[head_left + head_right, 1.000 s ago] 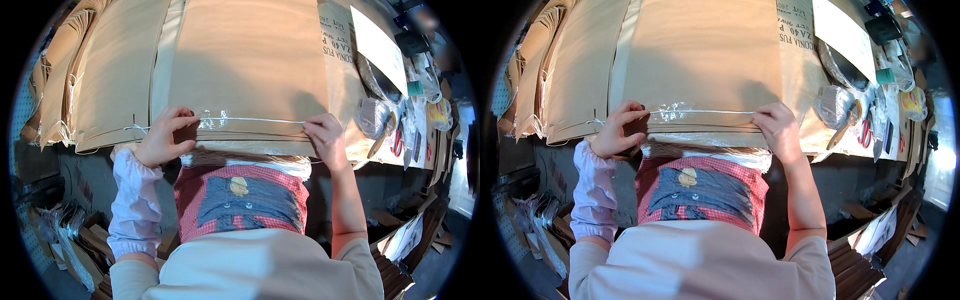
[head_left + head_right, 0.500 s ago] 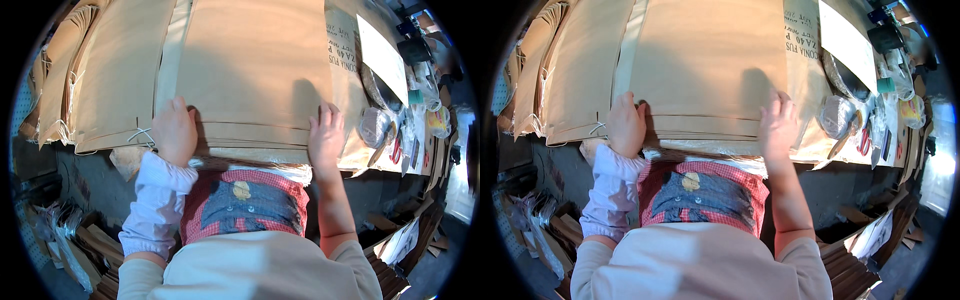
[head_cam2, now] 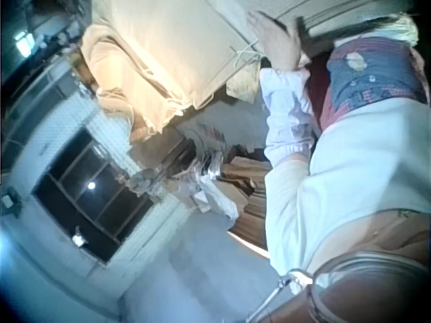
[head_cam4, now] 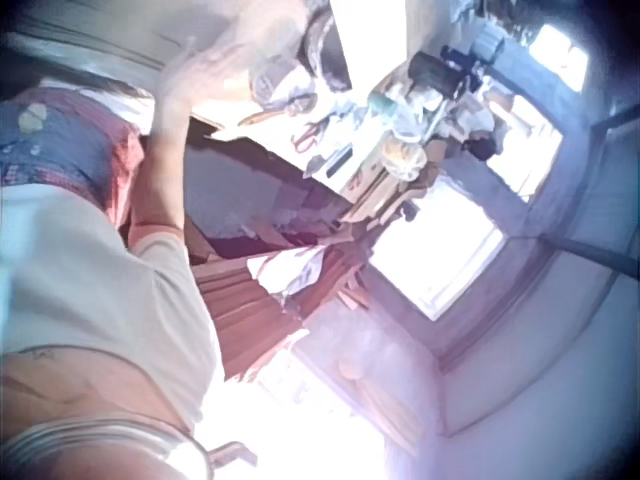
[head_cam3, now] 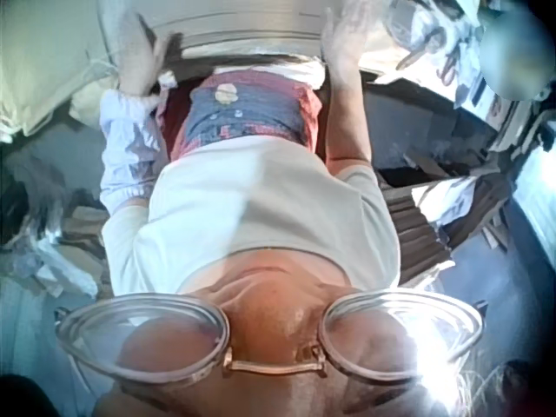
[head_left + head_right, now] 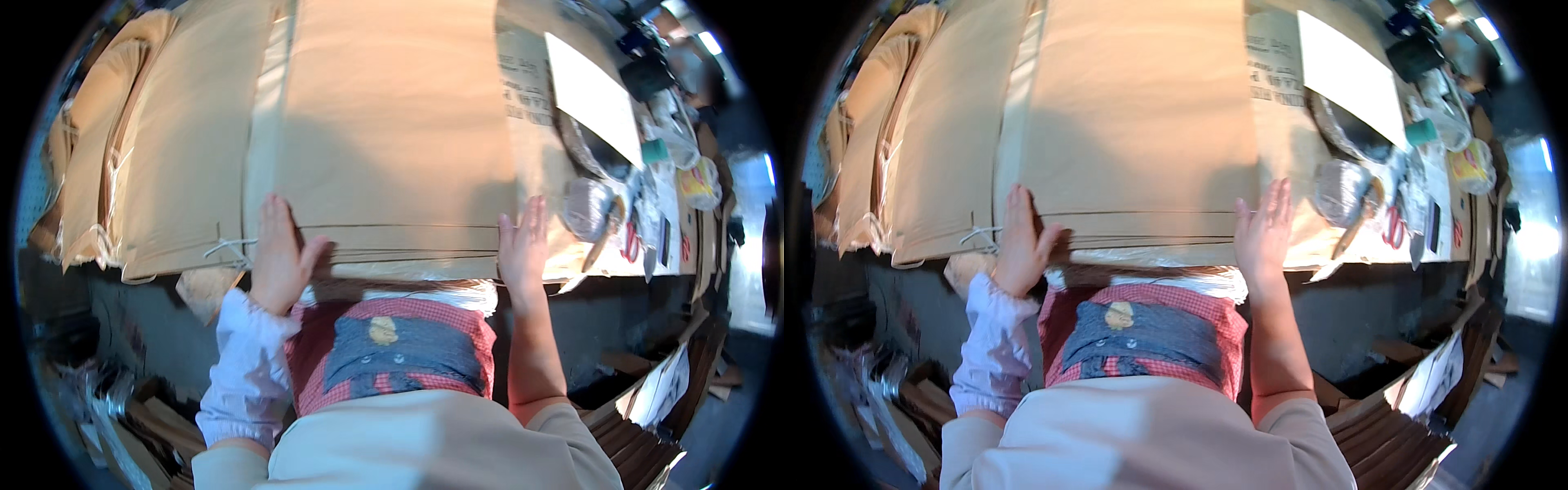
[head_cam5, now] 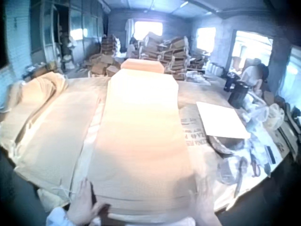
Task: The person repeatedly applies glue to the edge of a flat cardboard sheet using a brush, then presses a thin strip along the glued edge. The person handles multiple cardboard sheets one at a time, stacking them on a workbench in a cluttered workshop.
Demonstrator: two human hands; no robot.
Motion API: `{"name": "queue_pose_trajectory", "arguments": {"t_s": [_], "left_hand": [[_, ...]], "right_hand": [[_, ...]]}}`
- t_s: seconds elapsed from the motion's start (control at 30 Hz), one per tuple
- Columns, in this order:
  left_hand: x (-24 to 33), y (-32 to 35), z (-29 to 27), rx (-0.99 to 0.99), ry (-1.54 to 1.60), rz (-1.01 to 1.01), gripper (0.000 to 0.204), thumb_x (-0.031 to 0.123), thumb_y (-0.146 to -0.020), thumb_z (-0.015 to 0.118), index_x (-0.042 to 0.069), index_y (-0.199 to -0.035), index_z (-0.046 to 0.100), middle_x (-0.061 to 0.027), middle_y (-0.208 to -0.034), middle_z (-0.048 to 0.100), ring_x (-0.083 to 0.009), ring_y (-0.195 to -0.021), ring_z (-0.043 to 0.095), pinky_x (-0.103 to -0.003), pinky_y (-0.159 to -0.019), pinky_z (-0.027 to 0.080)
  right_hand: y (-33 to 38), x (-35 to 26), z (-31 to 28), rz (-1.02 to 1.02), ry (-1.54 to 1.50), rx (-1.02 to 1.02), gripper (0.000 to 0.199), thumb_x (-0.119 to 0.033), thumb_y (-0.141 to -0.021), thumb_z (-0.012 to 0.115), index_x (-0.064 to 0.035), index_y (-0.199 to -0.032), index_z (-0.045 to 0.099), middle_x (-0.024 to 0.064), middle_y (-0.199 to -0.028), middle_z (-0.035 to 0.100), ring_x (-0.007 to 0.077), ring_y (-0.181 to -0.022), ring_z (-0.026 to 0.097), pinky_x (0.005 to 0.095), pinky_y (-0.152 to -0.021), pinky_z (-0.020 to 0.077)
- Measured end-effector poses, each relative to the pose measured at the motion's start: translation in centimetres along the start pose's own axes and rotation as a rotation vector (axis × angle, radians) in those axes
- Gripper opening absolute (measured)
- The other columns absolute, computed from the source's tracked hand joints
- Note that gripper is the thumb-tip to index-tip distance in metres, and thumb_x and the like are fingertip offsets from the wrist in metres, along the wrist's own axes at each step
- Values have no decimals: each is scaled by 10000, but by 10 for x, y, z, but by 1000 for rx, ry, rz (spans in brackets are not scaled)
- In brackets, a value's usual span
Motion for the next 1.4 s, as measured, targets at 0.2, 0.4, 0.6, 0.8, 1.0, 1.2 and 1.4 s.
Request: {"name": "queue_pose_trajectory", "arguments": {"t_s": [0.2,0.4,0.6,0.8,1.0,1.2,1.4], "left_hand": [[-6,-5,-2,60,119,0,514,156,-912,529,-123,-1315,374,-336,-1416,303,-469,-1326,282,-465,-1097,269],[3,-5,-1,101,52,7,448,110,-906,523,-116,-1280,424,-332,-1396,336,-466,-1293,327,-468,-1076,296],[-3,-5,-2,179,30,10,348,56,-903,500,-101,-1213,511,-307,-1354,414,-441,-1256,389,-457,-1039,347],[1,-7,-3,206,18,18,345,42,-892,504,-99,-1206,517,-308,-1336,433,-443,-1235,412,-457,-1030,359],[1,-5,-4,204,-3,13,340,40,-890,504,-99,-1200,521,-308,-1332,435,-447,-1235,409,-460,-1026,363],[2,-6,0,210,-9,14,334,40,-892,503,-99,-1194,524,-311,-1335,431,-451,-1234,411,-464,-1025,364],[2,-6,1,206,-26,4,359,45,-883,517,-93,-1214,501,-306,-1340,422,-452,-1234,410,-463,-1032,359]], "right_hand": [[-11,-30,-20,-80,214,40,404,-174,-761,683,25,-1094,568,187,-1218,550,316,-1070,538,400,-897,447],[-7,-9,-9,41,-112,76,293,-130,-728,708,1,-974,618,166,-1091,575,319,-972,571,400,-821,475],[-13,-4,-3,175,-246,-20,310,-130,-718,725,4,-975,616,161,-1014,582,343,-954,580,415,-820,475],[-14,6,-8,239,-208,39,254,-127,-734,705,-13,-943,620,151,-1015,593,327,-930,596,407,-808,486],[-15,-5,-14,219,-96,12,260,-150,-740,712,-26,-953,631,121,-993,613,309,-890,616,398,-767,501],[-15,-1,-17,236,-106,-19,254,-143,-742,707,-33,-956,624,123,-964,616,311,-885,615,400,-749,500],[-20,-15,-17,132,-24,47,279,-123,-751,690,-38,-992,579,119,-934,611,312,-864,614,408,-725,493]]}}
Point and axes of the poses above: each hand's wrist, its own y-axis away from the middle knuckle, its own z-axis out of the palm, x = y × z, the point moved 7 cm from there along -y, towards the middle knuckle
